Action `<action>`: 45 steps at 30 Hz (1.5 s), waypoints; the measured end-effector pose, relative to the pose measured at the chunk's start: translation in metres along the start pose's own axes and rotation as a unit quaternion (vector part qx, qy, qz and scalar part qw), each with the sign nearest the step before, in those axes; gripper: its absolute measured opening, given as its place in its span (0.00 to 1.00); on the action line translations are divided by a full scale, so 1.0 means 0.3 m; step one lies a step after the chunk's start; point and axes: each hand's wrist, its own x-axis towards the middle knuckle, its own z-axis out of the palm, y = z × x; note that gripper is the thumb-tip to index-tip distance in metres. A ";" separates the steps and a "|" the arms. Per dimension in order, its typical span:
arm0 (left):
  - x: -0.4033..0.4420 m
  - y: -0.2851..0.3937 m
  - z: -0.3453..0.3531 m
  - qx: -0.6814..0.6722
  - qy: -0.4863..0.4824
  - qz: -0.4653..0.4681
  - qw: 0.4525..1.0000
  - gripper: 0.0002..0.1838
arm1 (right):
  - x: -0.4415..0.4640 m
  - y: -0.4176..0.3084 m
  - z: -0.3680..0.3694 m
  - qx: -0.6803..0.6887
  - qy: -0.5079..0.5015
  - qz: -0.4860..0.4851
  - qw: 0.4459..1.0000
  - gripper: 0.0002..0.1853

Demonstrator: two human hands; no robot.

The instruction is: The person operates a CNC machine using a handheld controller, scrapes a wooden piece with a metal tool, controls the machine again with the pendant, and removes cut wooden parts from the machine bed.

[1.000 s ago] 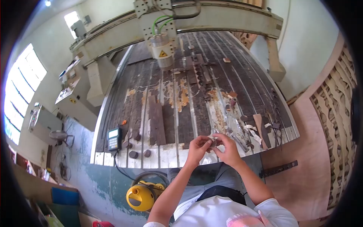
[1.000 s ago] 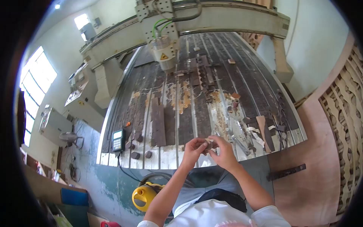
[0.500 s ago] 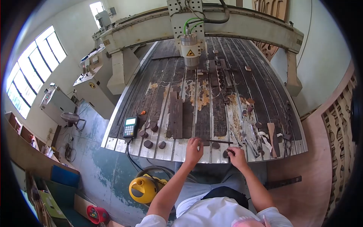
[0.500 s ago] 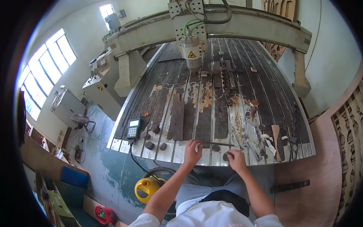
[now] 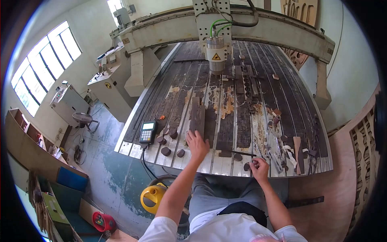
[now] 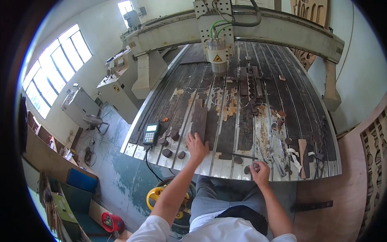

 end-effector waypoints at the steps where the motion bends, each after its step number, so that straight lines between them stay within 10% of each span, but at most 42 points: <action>1: 0.033 -0.028 0.012 0.067 -0.011 -0.042 0.997 0.28 | -0.001 0.001 0.001 0.011 0.005 0.000 1.000 0.11; 4: 0.117 -0.070 0.013 0.012 -0.184 -0.125 0.975 0.28 | -0.004 -0.001 0.006 0.031 0.012 0.007 0.999 0.11; 25: 0.152 -0.042 0.041 -0.047 -0.065 -0.049 0.996 0.29 | -0.007 -0.029 0.006 -0.012 0.017 -0.022 1.000 0.13; 45: 0.027 0.174 0.087 -0.063 -0.148 -0.037 0.986 0.25 | -0.002 -0.029 0.006 -0.006 0.017 -0.030 0.999 0.13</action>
